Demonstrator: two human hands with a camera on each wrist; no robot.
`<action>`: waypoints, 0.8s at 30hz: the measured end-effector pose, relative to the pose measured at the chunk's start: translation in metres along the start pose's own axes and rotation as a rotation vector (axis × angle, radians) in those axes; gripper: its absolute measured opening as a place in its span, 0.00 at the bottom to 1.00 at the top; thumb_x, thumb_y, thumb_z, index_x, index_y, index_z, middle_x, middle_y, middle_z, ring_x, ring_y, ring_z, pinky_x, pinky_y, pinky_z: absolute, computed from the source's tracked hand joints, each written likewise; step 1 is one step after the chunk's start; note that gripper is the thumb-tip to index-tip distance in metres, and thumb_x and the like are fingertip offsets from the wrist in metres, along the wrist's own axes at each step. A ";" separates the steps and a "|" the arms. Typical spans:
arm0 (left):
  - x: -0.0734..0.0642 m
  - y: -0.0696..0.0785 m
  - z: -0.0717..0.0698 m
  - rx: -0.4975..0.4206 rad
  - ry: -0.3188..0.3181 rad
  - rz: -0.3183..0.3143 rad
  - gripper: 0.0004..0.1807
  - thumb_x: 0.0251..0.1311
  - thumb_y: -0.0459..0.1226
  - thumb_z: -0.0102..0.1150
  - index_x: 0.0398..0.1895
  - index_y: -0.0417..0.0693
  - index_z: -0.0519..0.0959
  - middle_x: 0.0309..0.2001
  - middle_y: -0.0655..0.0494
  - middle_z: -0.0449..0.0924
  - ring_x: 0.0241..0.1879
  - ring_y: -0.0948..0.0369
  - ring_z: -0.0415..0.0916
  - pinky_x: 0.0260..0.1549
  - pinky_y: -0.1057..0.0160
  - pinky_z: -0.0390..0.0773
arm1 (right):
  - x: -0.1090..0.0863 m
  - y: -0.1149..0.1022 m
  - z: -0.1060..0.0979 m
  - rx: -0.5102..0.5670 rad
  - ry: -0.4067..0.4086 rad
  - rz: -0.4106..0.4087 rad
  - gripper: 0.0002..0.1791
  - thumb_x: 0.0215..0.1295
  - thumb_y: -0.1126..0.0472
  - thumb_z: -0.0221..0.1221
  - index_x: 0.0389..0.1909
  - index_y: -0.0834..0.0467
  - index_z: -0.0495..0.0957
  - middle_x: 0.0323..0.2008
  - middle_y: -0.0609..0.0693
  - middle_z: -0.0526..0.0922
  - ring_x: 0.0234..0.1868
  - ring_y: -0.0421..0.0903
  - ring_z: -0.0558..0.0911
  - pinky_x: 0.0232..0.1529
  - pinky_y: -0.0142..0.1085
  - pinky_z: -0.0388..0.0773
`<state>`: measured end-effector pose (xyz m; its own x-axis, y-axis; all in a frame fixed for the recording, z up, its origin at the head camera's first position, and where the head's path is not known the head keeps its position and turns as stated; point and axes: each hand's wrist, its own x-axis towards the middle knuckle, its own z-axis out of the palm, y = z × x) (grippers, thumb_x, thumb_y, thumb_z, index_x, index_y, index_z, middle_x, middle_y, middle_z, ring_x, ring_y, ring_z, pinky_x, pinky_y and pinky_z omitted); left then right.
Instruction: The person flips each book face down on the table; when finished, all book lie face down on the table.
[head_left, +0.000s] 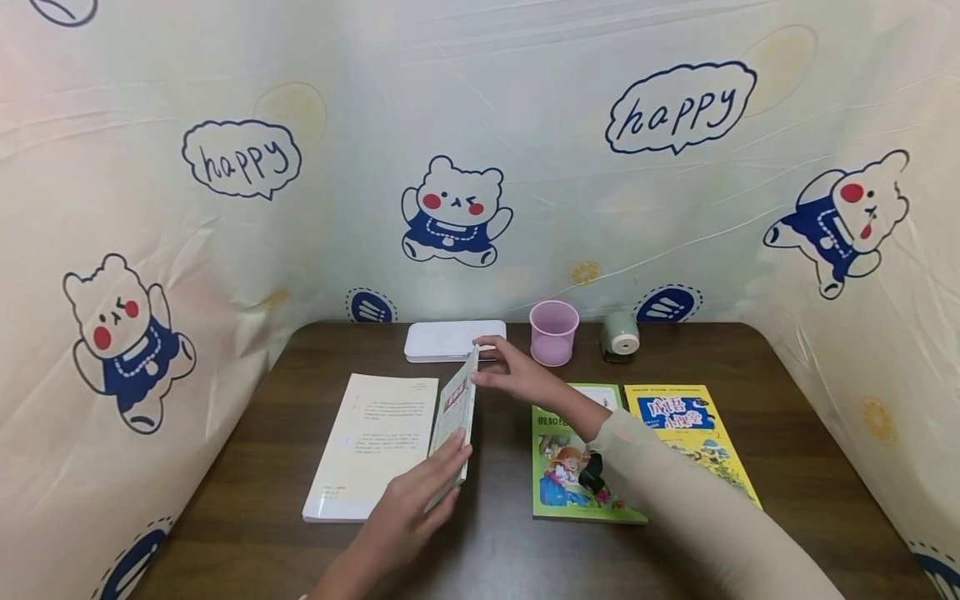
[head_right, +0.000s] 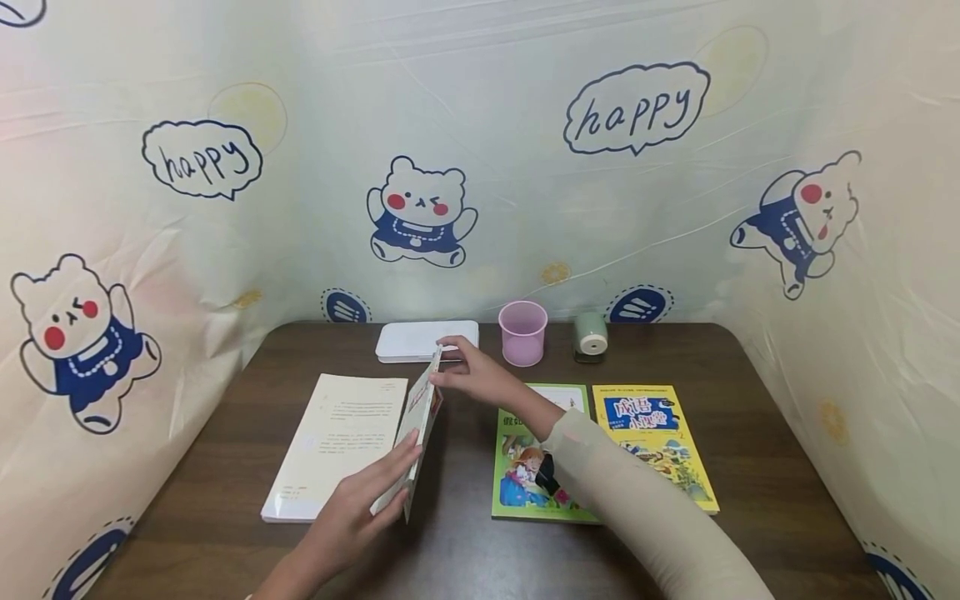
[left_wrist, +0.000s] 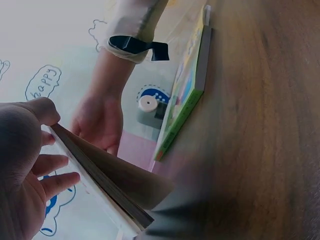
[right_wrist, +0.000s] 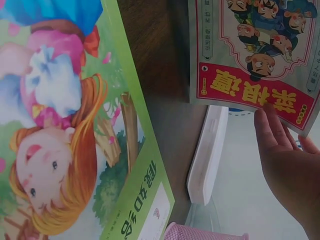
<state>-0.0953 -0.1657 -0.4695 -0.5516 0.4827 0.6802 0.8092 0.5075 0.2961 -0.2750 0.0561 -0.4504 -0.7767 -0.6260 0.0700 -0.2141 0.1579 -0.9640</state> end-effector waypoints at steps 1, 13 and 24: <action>0.000 0.000 0.001 -0.001 0.000 0.001 0.24 0.80 0.42 0.46 0.70 0.40 0.74 0.69 0.40 0.75 0.66 0.49 0.76 0.69 0.71 0.65 | -0.001 0.000 0.000 0.004 0.001 0.006 0.37 0.73 0.57 0.63 0.77 0.54 0.57 0.72 0.61 0.69 0.71 0.59 0.73 0.66 0.53 0.75; -0.007 0.004 0.013 -0.113 -0.048 -0.144 0.29 0.72 0.38 0.63 0.74 0.45 0.71 0.73 0.47 0.71 0.71 0.52 0.71 0.70 0.73 0.62 | -0.012 0.005 -0.007 0.113 -0.021 0.051 0.41 0.71 0.56 0.66 0.79 0.47 0.56 0.76 0.63 0.62 0.64 0.59 0.80 0.61 0.59 0.77; -0.010 0.002 0.027 -0.123 -0.080 -0.232 0.36 0.67 0.40 0.68 0.77 0.45 0.67 0.76 0.46 0.66 0.72 0.51 0.69 0.71 0.72 0.59 | -0.025 0.004 -0.013 0.130 0.000 0.071 0.40 0.71 0.61 0.65 0.80 0.52 0.56 0.74 0.67 0.61 0.60 0.58 0.82 0.62 0.61 0.76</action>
<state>-0.0937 -0.1501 -0.4941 -0.7353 0.4209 0.5311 0.6751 0.5228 0.5205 -0.2640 0.0818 -0.4525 -0.7871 -0.6168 0.0008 -0.0801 0.1009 -0.9917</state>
